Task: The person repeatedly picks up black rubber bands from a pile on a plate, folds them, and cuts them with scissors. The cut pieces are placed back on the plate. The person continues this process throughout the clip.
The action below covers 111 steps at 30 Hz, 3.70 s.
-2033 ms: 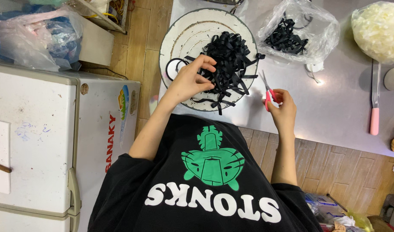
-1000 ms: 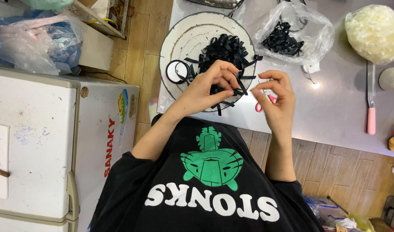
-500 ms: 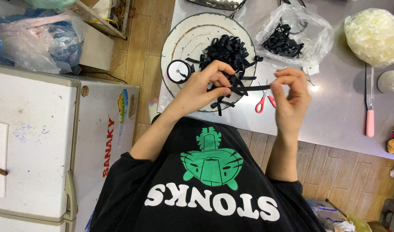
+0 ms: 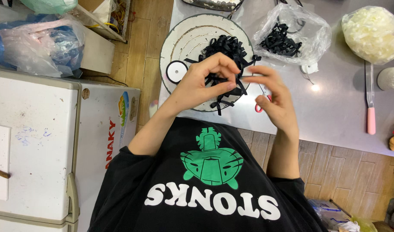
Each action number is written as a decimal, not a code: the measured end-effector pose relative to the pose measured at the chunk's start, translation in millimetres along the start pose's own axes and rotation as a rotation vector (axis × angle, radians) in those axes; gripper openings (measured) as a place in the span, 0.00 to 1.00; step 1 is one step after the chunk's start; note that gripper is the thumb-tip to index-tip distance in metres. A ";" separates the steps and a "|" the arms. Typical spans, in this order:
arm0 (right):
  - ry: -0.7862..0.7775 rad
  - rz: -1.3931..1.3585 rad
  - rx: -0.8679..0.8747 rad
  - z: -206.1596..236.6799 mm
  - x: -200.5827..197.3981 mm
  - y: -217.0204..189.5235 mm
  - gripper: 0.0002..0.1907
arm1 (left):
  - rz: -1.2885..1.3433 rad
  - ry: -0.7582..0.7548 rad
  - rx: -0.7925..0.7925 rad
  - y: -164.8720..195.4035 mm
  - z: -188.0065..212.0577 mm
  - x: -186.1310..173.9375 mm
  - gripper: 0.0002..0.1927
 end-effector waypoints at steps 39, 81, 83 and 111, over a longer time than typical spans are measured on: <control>-0.156 -0.957 -0.129 -18.8 43.8 12.4 0.10 | 0.350 0.048 0.303 -15.3 -4.7 -1.9 0.07; 0.144 -0.732 0.233 -5.7 42.7 20.2 0.05 | -0.173 -0.181 0.264 4.0 -6.9 5.5 0.11; 0.167 -0.721 0.234 -5.1 41.1 20.2 0.04 | -0.206 -0.178 0.281 4.1 -5.8 6.8 0.11; 0.101 -0.699 0.225 3.3 38.5 19.8 0.07 | -0.027 -0.143 0.099 -8.5 -0.8 9.9 0.14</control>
Point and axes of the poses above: each hand's wrist, its own z-axis away from the middle knuckle, its own x-axis out of the palm, y = z × x, the point moved 4 cm from there along -z, towards the middle knuckle, and after that the axes turned 14 degrees about x, right-handed, at the moved point
